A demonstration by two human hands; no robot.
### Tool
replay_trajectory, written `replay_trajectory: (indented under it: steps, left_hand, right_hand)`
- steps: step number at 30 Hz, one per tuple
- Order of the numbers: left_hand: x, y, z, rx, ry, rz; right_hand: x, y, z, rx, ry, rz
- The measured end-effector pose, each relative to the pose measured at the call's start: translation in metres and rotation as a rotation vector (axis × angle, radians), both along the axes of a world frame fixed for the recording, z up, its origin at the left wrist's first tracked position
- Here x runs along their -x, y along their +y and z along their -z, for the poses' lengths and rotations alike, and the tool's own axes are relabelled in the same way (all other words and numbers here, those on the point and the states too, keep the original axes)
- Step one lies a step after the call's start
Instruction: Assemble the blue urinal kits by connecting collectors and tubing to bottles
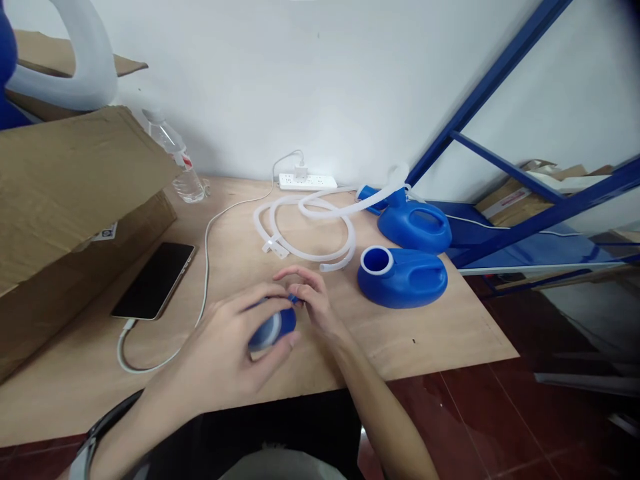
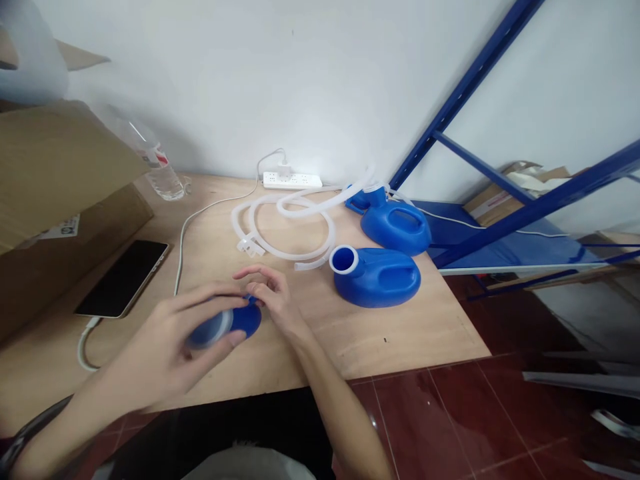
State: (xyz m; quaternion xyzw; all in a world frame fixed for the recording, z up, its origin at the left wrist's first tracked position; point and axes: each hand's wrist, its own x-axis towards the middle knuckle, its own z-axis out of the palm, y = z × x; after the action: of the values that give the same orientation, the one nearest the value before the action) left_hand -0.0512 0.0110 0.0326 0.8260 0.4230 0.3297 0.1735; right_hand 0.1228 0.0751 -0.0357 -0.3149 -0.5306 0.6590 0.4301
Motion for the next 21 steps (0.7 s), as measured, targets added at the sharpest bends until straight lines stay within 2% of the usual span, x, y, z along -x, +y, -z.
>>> replay_trajectory:
  steps: [6,9,12,15,19,21]
  left_hand:
    - [-0.001,0.044,-0.009,0.447,-0.234,-0.154]
    - [0.0,0.066,-0.011,0.645,-0.3,-0.138]
    - [-0.002,0.079,-0.011,0.744,-0.254,-0.063]
    - [-0.008,0.082,-0.008,0.707,-0.186,-0.056]
    - [-0.018,0.077,-0.001,0.453,-0.061,-0.284]
    - [-0.022,0.076,0.002,0.369,-0.017,-0.31]
  right_hand:
    - [-0.005,0.023,-0.007,-0.141,-0.089,-0.022]
    - [-0.01,0.034,-0.011,-0.201,-0.126,-0.025]
    - [-0.016,0.039,-0.013,-0.273,-0.198,0.019]
    - [-0.019,0.039,-0.016,-0.381,-0.36,0.105]
    - [-0.019,0.039,-0.02,-0.463,-0.469,0.164]
    - [-0.019,0.04,-0.021,-0.465,-0.463,0.163]
